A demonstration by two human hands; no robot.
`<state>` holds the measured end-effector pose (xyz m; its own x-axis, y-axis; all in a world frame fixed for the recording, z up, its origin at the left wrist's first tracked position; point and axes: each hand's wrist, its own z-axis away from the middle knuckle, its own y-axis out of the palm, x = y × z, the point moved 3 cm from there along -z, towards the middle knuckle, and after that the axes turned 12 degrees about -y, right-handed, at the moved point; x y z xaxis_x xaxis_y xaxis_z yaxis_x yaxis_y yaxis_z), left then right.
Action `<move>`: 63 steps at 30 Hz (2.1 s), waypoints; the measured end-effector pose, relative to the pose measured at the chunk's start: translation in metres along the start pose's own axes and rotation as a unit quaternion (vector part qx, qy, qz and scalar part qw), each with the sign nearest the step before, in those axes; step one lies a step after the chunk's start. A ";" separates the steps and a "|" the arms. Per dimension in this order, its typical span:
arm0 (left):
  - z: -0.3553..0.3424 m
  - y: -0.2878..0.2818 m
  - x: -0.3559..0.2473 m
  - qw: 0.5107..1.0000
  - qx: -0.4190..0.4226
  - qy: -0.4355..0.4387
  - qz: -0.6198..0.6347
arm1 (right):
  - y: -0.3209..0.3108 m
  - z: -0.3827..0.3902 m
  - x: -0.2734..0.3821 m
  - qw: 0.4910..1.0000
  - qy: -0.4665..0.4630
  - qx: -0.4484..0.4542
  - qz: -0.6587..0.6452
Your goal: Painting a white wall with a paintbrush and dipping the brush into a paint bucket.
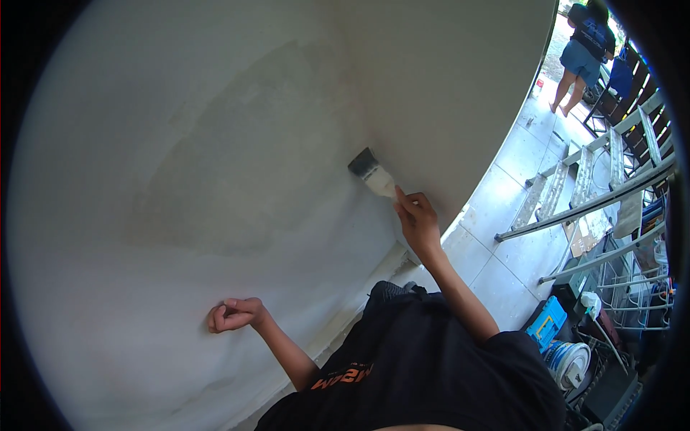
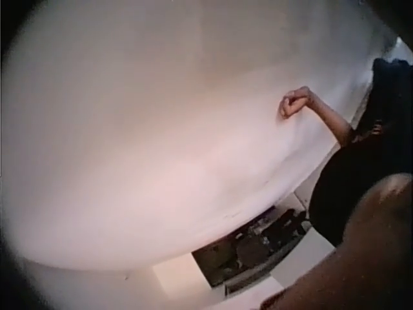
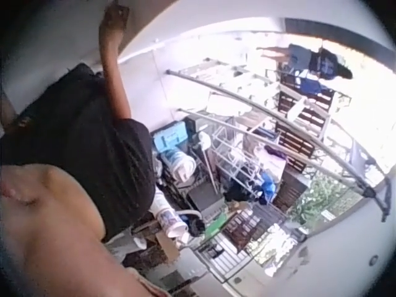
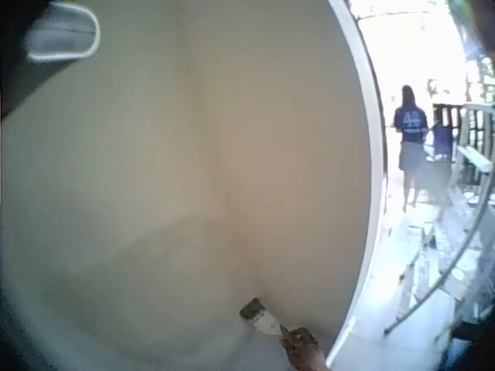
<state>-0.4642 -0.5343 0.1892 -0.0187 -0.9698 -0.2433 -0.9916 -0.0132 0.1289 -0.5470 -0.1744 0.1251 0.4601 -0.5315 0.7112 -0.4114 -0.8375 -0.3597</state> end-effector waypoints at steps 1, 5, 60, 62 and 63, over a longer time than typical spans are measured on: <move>0.000 0.001 0.000 1.000 0.002 0.004 -0.006 | 0.003 0.004 -0.005 1.000 0.001 0.000 0.000; -0.001 0.001 0.003 1.000 0.002 -0.004 -0.005 | 0.008 0.024 -0.021 0.999 0.023 0.036 0.018; 0.261 0.021 -0.046 0.712 0.501 -0.269 0.413 | -0.185 0.440 0.183 0.753 0.363 -0.542 0.089; 0.254 -0.044 -0.124 0.538 0.629 -0.321 0.461 | -0.200 0.484 0.226 0.665 0.394 -0.622 0.123; 0.264 -0.047 -0.117 0.521 0.661 -0.266 0.471 | -0.203 0.485 0.227 0.653 0.384 -0.648 0.075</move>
<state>-0.4491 -0.3559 -0.0422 -0.2605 -0.1850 -0.9476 0.2730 0.9273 -0.2561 0.0226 -0.1866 0.0664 0.0119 0.0417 0.9991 -0.9562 0.2926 -0.0008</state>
